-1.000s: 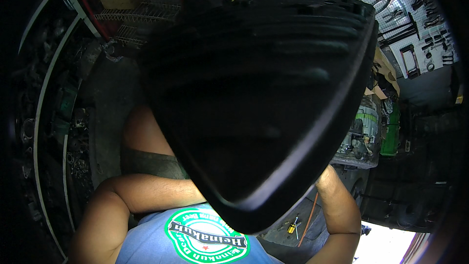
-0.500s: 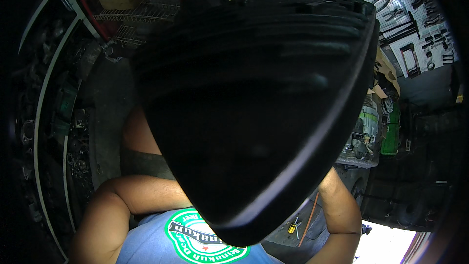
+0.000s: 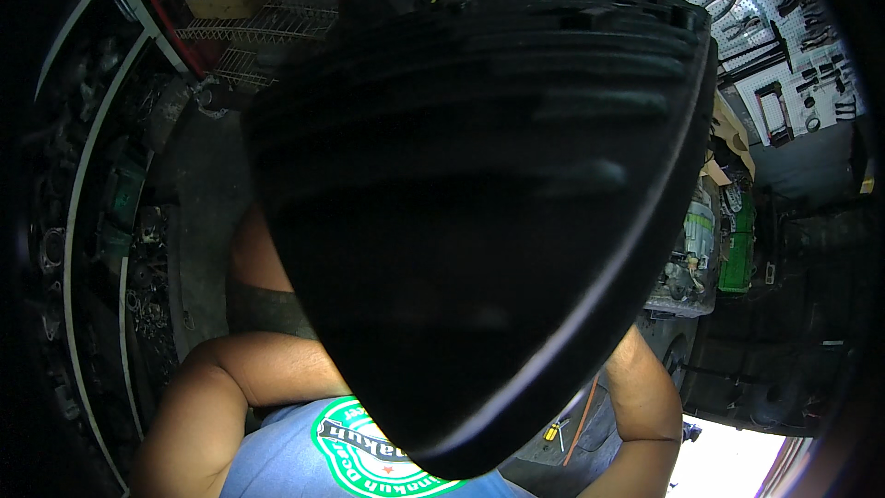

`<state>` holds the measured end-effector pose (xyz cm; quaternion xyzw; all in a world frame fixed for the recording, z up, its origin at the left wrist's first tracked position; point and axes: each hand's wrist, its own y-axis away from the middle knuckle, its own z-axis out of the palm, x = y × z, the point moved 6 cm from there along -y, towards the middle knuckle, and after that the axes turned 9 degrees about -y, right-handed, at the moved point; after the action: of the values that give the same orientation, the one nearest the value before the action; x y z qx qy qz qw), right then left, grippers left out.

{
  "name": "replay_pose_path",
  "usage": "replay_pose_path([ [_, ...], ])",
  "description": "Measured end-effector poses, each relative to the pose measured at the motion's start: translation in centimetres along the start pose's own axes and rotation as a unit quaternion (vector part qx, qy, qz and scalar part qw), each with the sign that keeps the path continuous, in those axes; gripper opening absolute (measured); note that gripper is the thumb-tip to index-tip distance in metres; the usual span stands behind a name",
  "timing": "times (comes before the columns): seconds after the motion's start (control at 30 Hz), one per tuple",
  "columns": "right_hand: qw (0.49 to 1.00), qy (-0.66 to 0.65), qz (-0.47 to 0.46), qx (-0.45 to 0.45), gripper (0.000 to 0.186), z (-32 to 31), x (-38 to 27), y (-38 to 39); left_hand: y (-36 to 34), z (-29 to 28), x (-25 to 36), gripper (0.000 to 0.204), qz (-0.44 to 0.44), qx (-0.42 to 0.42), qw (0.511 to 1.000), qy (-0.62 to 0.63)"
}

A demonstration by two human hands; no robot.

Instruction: The person sits on the floor in a workshop and uses a rotary tool to work on a cylindrical mechanical component. They adjust a portable work light to illuminate the part and continue using the tool on the component's surface.

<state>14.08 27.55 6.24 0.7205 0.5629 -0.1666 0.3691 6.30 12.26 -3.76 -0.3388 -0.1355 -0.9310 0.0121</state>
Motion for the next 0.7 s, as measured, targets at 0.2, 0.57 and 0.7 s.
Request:
replay_pose_path([
  [0.2, 0.997, -0.049, 0.057, 0.003, 0.058, -0.4, -0.8, -0.4, -0.1, 0.0, -0.2, 0.033, -0.006, 0.003, 1.000, 0.011],
  [0.57, 0.953, -0.281, 0.040, 0.107, 0.055, -2.3, -5.3, -0.5, 0.2, 0.0, 0.2, 0.026, -0.023, 0.033, 0.999, -0.026],
  [0.7, 0.946, -0.281, 0.086, 0.135, 0.054, -2.5, -6.6, -0.3, 0.5, -0.1, 0.4, 0.025, -0.042, 0.048, 0.997, -0.031],
])
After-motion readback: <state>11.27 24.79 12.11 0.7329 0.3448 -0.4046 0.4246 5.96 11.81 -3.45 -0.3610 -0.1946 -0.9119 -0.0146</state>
